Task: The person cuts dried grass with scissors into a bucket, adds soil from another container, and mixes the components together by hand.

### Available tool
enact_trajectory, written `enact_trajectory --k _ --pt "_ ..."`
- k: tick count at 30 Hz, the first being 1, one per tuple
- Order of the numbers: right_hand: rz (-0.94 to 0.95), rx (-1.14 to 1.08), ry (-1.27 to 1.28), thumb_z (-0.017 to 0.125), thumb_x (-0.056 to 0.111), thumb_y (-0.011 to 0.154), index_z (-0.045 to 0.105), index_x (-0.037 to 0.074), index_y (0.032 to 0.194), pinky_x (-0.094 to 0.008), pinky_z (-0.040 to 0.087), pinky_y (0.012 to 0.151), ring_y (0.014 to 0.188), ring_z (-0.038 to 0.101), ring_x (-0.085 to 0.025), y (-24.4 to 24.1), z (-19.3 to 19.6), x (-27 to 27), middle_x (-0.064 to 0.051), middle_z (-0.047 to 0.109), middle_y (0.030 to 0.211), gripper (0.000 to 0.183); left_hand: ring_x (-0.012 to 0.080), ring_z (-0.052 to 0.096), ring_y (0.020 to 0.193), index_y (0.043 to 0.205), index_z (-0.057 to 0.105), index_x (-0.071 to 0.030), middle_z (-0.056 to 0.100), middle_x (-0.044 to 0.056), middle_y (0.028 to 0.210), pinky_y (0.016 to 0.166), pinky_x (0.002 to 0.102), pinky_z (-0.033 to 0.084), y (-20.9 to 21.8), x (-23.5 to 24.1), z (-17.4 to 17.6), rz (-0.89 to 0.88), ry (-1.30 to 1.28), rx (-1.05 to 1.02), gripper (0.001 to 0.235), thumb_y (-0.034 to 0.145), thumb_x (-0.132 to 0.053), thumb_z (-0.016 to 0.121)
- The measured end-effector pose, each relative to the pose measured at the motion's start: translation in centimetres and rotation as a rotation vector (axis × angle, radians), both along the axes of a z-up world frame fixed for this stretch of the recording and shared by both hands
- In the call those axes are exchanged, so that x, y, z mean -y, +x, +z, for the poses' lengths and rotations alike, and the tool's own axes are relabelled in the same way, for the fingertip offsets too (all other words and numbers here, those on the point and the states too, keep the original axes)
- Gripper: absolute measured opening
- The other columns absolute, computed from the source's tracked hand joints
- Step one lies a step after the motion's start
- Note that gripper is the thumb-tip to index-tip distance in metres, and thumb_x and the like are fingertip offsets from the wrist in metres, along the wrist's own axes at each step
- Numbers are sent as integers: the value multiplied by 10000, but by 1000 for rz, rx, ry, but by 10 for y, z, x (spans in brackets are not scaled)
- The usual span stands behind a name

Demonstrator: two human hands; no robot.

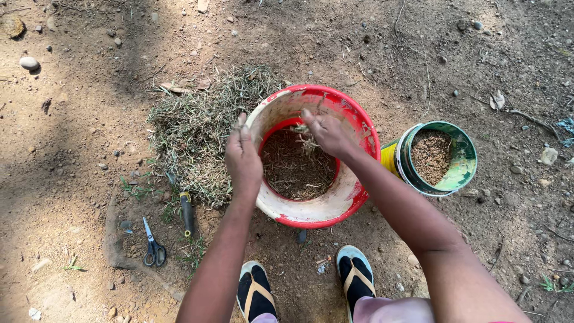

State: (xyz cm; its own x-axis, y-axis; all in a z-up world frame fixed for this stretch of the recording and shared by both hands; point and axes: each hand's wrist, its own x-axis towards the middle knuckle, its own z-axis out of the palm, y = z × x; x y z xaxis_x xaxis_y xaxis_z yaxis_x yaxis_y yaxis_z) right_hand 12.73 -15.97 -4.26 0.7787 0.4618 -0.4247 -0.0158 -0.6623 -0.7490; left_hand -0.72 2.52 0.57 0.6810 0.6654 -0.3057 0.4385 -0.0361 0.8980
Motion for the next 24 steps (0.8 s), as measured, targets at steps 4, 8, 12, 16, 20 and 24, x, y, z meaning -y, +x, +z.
enact_trajectory --k 4,8,12,16,20,24 --pt "224 222 103 628 570 939 718 63 871 -430 538 700 754 683 -224 -12 -1 -7 -88 683 821 519 224 576 1015 1470 600 -177 514 198 1364 731 303 550 -10 -33 -4 88 72 -142 408 1085 -227 475" --pt "248 135 -202 645 645 882 728 90 1007 -437 542 834 897 738 -286 -15 -12 -21 -177 767 911 575 446 282 1409 1583 281 -67 163 295 1517 1082 569 356 -28 -56 -11 78 582 -313 823 919 -223 740" --pt "329 57 -292 551 705 926 739 66 1116 -444 521 972 1091 710 -321 11 -67 -29 -207 748 1116 692 422 121 1499 1589 175 -58 101 243 1636 1204 570 179 -34 -34 -30 -241 462 -283 784 974 -146 651" --pt "412 47 -472 474 721 893 528 132 1458 -461 391 1124 1327 530 -356 31 -141 -11 -194 574 1427 819 358 150 1547 1594 201 -43 220 143 1666 1271 540 152 -44 -4 -40 -423 552 -244 792 891 29 559" --pt "341 50 -703 577 768 844 119 106 1626 -541 247 1180 1456 241 -458 -8 -183 -11 -256 222 1602 1122 376 177 1565 1611 221 -38 287 156 1682 1289 484 184 -50 13 -35 -410 610 -26 790 885 101 499" --pt "555 184 -736 616 630 902 180 121 1641 -754 132 1165 1500 118 -546 -71 -175 -24 -180 196 1680 998 387 210 1545 1559 234 7 318 179 1617 1297 518 152 -49 26 -33 -485 691 4 785 828 88 507"
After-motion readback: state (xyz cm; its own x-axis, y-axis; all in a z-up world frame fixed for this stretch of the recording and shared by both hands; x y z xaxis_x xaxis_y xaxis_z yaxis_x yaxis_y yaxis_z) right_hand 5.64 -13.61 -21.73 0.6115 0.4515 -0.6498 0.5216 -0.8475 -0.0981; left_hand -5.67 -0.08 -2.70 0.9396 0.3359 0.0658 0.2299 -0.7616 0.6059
